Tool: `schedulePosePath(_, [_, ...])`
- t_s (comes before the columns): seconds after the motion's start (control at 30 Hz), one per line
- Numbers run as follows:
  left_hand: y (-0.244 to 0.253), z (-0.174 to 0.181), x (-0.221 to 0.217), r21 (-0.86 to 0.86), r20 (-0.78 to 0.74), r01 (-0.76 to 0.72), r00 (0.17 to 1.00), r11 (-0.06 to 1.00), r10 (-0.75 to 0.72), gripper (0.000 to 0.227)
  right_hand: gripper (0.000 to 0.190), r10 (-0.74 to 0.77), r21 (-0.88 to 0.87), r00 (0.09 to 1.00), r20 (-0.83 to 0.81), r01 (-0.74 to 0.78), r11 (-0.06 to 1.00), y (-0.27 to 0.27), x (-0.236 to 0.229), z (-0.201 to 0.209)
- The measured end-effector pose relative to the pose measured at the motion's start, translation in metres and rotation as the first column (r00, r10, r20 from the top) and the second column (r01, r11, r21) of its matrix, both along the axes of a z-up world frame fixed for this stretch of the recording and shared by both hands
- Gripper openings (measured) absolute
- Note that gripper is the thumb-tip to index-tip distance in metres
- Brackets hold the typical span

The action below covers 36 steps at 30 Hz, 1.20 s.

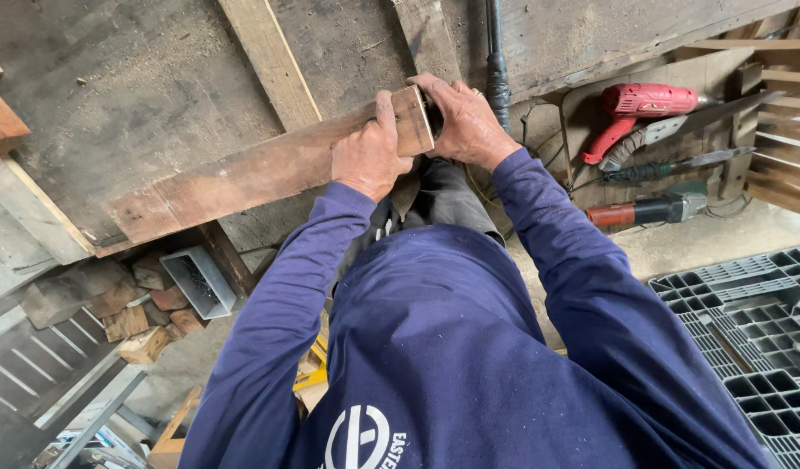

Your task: The person hammers nails into a wooden plank and then uses the back of a hammer to pry out old nails from another piece of wood.

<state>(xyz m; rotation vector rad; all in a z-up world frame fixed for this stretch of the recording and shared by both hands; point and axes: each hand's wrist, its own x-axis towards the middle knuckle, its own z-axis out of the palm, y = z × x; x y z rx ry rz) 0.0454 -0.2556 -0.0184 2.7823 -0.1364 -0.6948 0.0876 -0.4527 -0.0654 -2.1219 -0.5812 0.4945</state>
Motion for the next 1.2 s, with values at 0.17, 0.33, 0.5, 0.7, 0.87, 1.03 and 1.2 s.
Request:
schedulePosePath(0.17, [0.002,-0.002,-0.001,-0.025,0.006,-0.008,1.000,1.000,0.008,0.110,0.092,0.032,0.001,0.999,-0.018,-0.032,0.999,-0.002,0.003,-0.002])
schedulePosePath(0.33, [0.000,0.002,0.000,-0.023,0.009,-0.004,1.000,1.000,0.004,0.112,0.097,0.034,-0.022,0.999,-0.025,-0.035,0.999,-0.001,0.000,-0.005])
schedulePosePath(0.5, [0.009,0.014,-0.002,-0.183,-0.013,-0.065,0.998,0.981,0.064,0.124,0.113,0.078,-0.018,0.995,0.066,-0.077,0.997,-0.002,-0.002,-0.007])
schedulePosePath(0.7, [0.048,-0.007,-0.027,-0.676,-0.232,-0.601,0.722,0.426,0.652,0.030,0.072,0.042,-0.101,0.999,-0.002,-0.042,0.994,-0.055,-0.009,-0.008])
schedulePosePath(0.87, [0.049,-0.044,-0.026,-0.647,0.289,-0.387,0.673,0.656,0.682,0.008,0.064,-0.384,-0.322,0.902,0.196,0.429,0.844,-0.067,0.002,-0.039])
schedulePosePath(1.03, [0.022,-0.051,-0.003,-0.632,0.330,-0.378,0.658,0.676,0.677,0.018,0.052,-0.444,-0.425,0.875,0.191,0.482,0.766,-0.051,0.010,-0.063])
schedulePosePath(1.2, [0.025,-0.053,-0.005,-0.769,0.264,-0.391,0.525,0.505,0.809,0.020,0.027,-0.558,-0.275,0.830,0.020,0.541,0.795,-0.069,0.001,-0.040])
